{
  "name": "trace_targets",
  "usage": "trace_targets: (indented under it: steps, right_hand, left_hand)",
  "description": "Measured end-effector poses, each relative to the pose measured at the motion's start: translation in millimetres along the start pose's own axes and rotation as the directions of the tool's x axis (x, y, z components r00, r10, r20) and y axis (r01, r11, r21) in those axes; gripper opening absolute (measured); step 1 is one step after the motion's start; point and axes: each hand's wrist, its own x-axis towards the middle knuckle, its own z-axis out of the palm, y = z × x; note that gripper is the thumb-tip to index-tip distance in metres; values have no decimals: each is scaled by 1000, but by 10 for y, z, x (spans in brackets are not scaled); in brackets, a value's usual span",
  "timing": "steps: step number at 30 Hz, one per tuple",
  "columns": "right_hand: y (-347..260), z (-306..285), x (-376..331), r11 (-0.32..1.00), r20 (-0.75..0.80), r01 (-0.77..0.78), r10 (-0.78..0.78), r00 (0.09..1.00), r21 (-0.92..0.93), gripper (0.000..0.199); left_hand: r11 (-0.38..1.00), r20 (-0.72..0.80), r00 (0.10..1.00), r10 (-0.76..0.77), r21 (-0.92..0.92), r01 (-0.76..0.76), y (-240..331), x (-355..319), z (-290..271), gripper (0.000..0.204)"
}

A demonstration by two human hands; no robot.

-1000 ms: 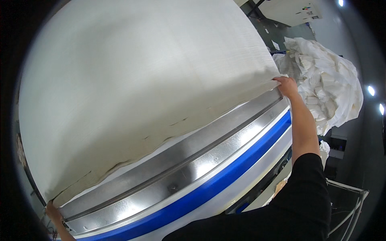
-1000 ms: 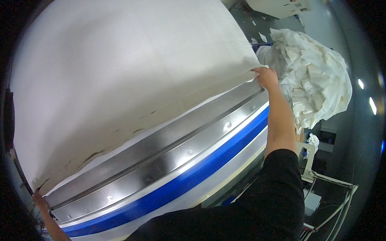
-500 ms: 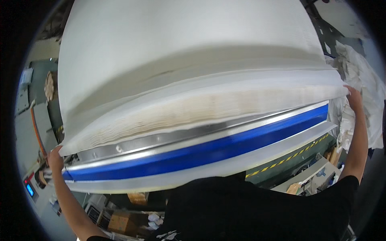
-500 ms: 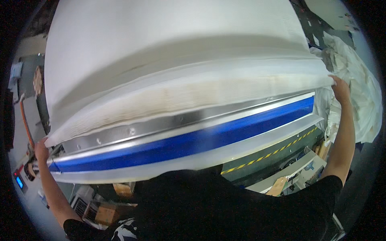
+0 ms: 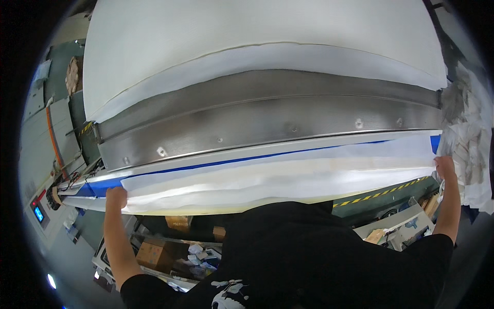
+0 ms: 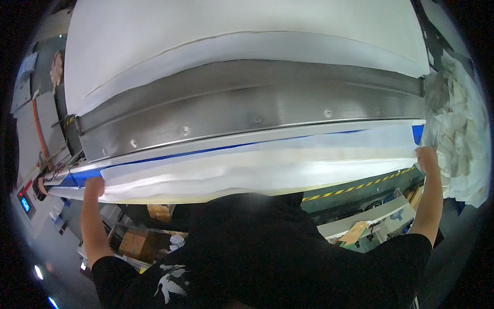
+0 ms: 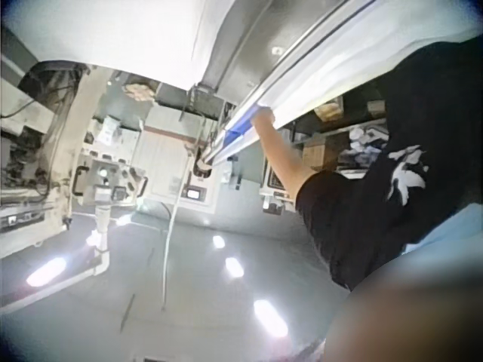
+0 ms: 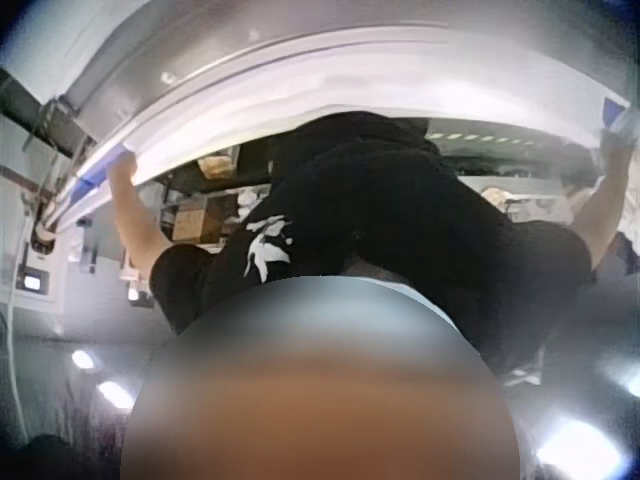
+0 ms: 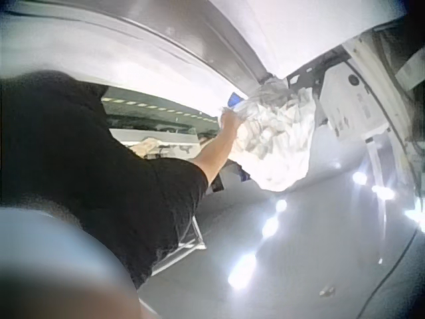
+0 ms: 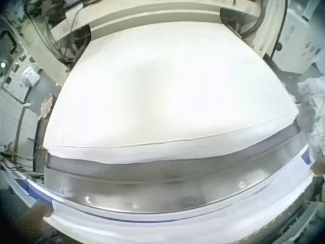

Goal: The person repeatedly folds large white sheets of paper in half using a metal folding machine. They align the paper on the machine's surface, pull a blue handle to fold the sheet, and then remove the folded product. This process is repeated continuously throughout the clip.

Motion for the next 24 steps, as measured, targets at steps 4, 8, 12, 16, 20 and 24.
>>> trace_targets:
  steps: [4, 8, 12, 16, 20, 24]
  right_hand:
    - [160, 622, 140, 996, -23, -4, 2, 1000, -84, 20]
    - [61, 616, 227, 992, -5, -121, 121, 993, 45, 16]
    - [184, 862, 52, 999, -84, -41, 39, 996, -26, 10]
    - [41, 770, 216, 997, 0, 60, -60, 998, -52, 16]
    - [-994, -446, 174, 949, 338, -29, -83, 937, 313, 35]
    - [-1245, -808, 290, 883, 334, 63, -240, 911, 464, 48]
  left_hand:
    - [999, -52, 999, 11, -44, -13, 117, 304, 158, 24]
    - [972, 12, 972, -234, -12, 234, 107, 217, 69, 25]
    - [800, -27, 837, -546, -312, 512, -69, 279, -64, 29]
    - [708, -407, 671, -619, -659, 254, -292, 678, 669, 34]
    - [673, -420, 728, -543, -735, 78, -1, 791, -86, 33]
    - [677, -338, 753, -565, -711, 189, 595, 352, -760, 30]
